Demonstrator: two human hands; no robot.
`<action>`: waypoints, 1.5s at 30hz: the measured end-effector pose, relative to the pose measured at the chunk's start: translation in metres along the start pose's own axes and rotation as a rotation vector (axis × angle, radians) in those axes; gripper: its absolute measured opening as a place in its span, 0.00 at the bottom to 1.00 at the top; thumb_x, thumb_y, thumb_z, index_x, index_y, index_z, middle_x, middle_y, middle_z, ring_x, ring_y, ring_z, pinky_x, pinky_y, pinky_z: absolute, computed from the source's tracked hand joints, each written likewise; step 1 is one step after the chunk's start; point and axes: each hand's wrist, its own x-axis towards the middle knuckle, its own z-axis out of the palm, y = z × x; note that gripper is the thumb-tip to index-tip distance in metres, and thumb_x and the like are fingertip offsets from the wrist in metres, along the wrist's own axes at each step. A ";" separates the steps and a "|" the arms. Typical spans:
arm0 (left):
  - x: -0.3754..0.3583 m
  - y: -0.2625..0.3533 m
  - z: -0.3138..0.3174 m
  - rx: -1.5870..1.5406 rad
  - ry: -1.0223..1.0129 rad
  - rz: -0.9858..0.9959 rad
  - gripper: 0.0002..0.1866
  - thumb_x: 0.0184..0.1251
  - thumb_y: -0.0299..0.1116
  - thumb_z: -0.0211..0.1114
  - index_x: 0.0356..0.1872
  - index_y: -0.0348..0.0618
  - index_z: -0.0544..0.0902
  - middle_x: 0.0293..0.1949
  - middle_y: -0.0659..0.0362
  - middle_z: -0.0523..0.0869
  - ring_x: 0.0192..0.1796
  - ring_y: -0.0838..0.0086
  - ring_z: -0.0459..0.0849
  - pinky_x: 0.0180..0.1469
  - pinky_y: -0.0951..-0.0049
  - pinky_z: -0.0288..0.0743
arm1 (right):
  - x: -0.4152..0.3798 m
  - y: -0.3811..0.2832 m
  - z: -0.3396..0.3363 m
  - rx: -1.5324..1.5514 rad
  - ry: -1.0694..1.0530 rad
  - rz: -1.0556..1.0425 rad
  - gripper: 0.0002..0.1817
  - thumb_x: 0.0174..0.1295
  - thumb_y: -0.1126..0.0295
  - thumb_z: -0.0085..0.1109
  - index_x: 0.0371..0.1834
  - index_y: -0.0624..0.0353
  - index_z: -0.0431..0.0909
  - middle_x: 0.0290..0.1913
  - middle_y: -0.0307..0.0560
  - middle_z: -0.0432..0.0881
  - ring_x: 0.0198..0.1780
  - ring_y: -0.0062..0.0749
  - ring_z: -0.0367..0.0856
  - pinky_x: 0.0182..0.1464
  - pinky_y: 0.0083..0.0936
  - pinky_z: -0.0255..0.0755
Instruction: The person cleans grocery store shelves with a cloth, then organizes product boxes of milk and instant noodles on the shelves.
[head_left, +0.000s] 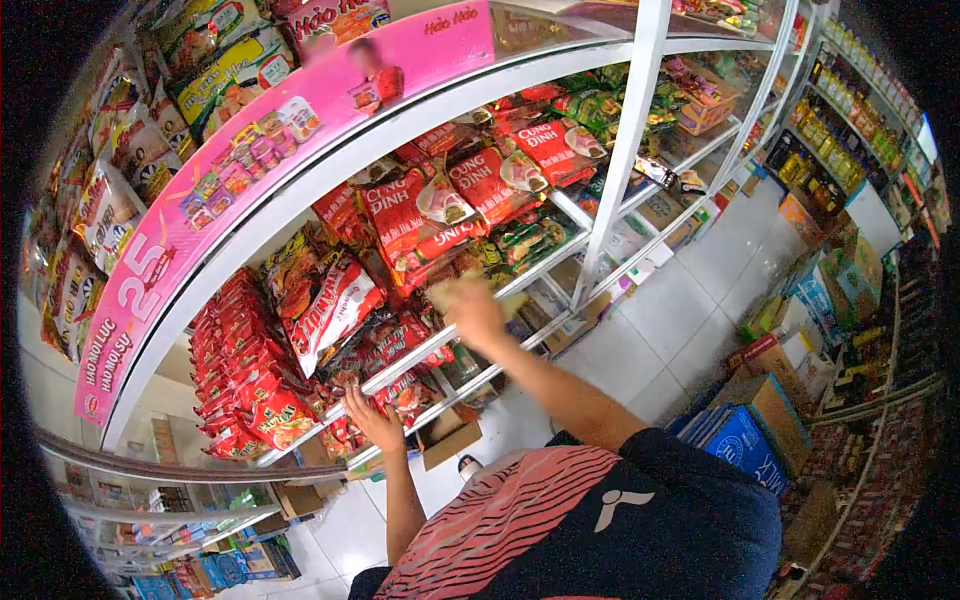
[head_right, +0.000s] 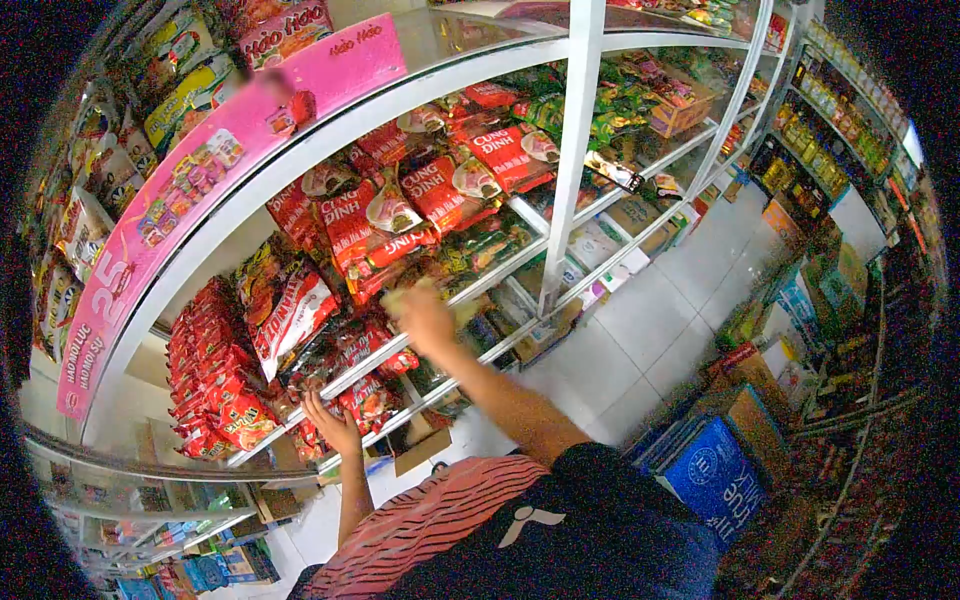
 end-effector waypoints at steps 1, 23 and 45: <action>0.000 0.002 0.000 0.005 0.018 -0.002 0.38 0.41 0.20 0.58 0.60 0.38 0.57 0.62 0.47 0.58 0.65 0.48 0.51 0.64 0.55 0.47 | -0.010 -0.023 0.010 -0.034 -0.046 -0.149 0.17 0.42 0.67 0.58 0.39 0.58 0.75 0.45 0.48 0.71 0.51 0.43 0.66 0.54 0.35 0.61; 0.062 0.130 0.036 -0.072 -0.074 0.199 0.24 0.50 0.29 0.59 0.52 0.40 0.69 0.53 0.52 0.72 0.61 0.60 0.63 0.63 0.57 0.49 | 0.017 0.035 -0.003 0.449 -0.273 -0.352 0.10 0.40 0.78 0.53 0.26 0.54 0.79 0.38 0.42 0.79 0.51 0.42 0.69 0.58 0.35 0.58; 0.069 0.100 0.052 0.138 -0.507 0.074 0.32 0.61 0.54 0.48 0.62 0.45 0.59 0.66 0.58 0.56 0.68 0.65 0.49 0.66 0.54 0.36 | 0.038 0.157 -0.088 -0.069 -0.166 -0.122 0.18 0.44 0.66 0.59 0.41 0.57 0.74 0.47 0.50 0.73 0.48 0.45 0.67 0.52 0.38 0.63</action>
